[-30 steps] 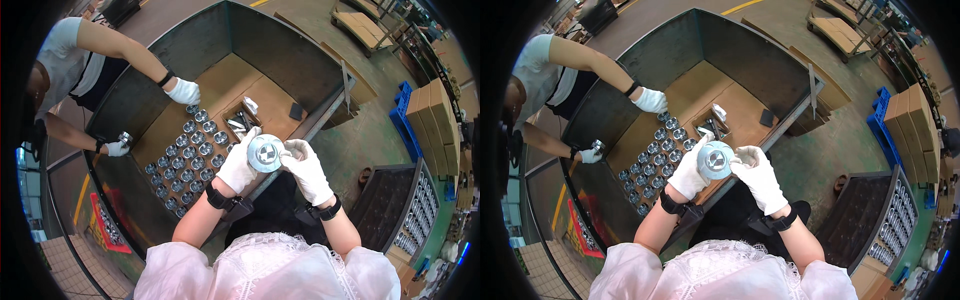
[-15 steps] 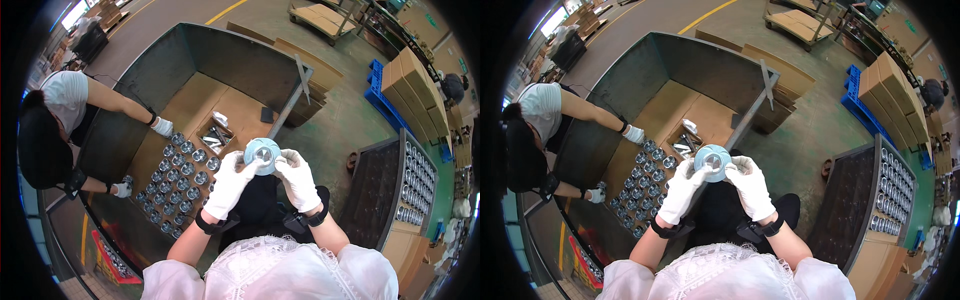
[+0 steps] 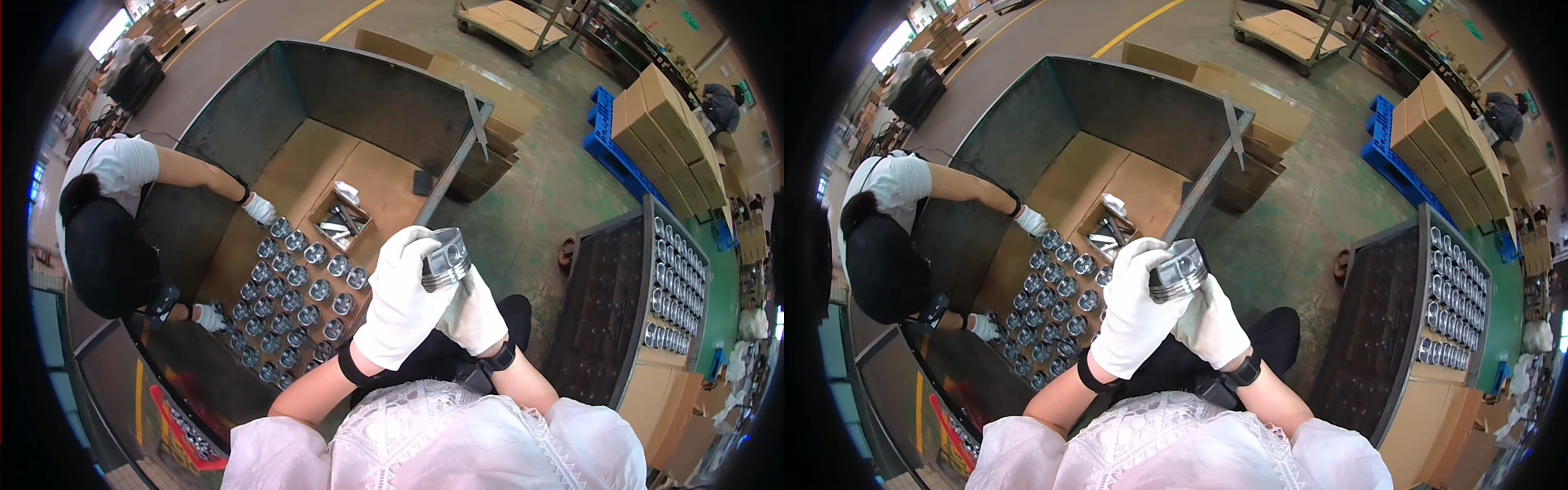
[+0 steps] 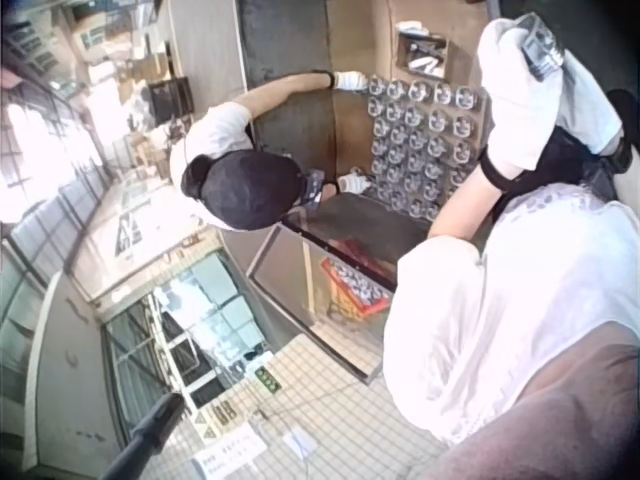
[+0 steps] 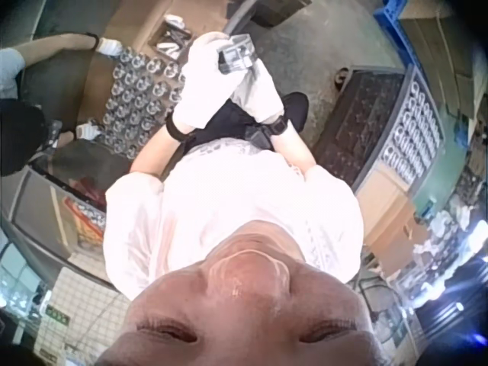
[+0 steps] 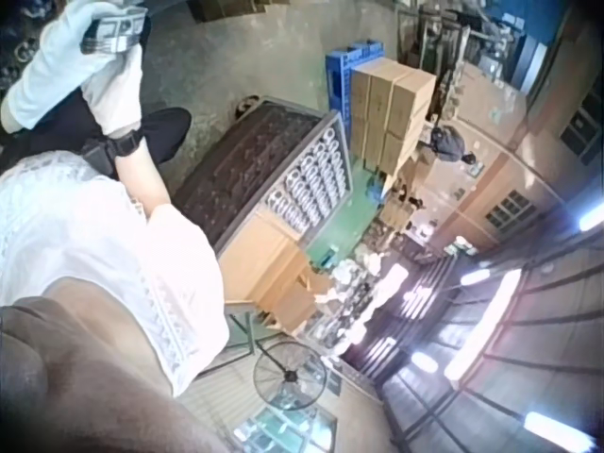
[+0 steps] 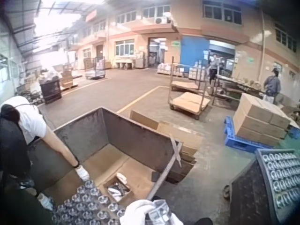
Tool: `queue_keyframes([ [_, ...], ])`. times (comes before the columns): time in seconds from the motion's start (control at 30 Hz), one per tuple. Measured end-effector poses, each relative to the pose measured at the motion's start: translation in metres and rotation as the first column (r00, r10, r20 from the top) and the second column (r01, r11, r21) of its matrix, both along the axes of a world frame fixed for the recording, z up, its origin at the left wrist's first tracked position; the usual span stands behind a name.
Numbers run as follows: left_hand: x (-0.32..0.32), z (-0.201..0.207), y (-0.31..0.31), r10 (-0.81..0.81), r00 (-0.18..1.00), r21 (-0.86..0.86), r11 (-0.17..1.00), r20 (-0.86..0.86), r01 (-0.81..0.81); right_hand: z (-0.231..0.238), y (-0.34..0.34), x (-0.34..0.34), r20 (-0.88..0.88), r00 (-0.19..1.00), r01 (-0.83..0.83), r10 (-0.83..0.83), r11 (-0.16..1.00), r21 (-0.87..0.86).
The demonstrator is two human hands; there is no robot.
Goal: Inspecting metal pistons for quality and arranging them inside a large metal bin on a factory floor.
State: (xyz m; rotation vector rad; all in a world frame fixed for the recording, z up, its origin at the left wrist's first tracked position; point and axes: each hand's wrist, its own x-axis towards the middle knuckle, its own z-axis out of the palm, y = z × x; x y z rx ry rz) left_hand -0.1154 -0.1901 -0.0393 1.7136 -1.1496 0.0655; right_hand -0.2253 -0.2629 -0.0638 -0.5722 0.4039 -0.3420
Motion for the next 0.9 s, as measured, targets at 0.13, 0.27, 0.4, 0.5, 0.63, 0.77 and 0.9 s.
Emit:
queue_keyframes([
  [0.13, 0.002, 0.001, 0.003, -0.006, 0.998, 0.000, 1.000, -0.056, 0.006, -0.008, -0.011, 0.001, 0.192, 0.981, -0.091, 0.024, 0.934, 0.345],
  [0.27, 0.008, -0.007, 0.007, 0.021, 0.993, 0.049, 0.999, -0.114, -0.016, -0.010, -0.016, 0.002, 0.210, 0.977, -0.021, -0.038, 0.962, 0.273],
  [0.4, 0.011, -0.020, 0.006, 0.020, 0.987, 0.042, 0.999, -0.162, -0.014, -0.010, -0.012, 0.001, 0.081, 0.979, 0.191, -0.189, 0.981, -0.016],
  [0.5, 0.015, -0.022, 0.006, 0.012, 0.992, 0.056, 0.998, -0.125, -0.005, -0.005, -0.009, 0.003, 0.075, 0.971, 0.236, -0.229, 0.966, -0.108],
  [0.63, 0.015, -0.026, 0.004, 0.018, 0.995, 0.060, 0.998, -0.096, -0.013, -0.004, -0.005, 0.004, 0.019, 0.954, 0.297, -0.299, 0.934, -0.202],
  [0.77, 0.014, -0.025, 0.000, -0.003, 0.987, 0.019, 1.000, -0.161, 0.006, -0.021, -0.006, 0.006, -0.034, 0.911, 0.360, -0.410, 0.835, -0.417],
  [0.9, 0.012, -0.022, 0.001, -0.013, 0.988, -0.014, 1.000, -0.155, 0.011, -0.020, -0.002, 0.011, -0.042, 0.892, 0.350, -0.450, 0.748, -0.564],
])
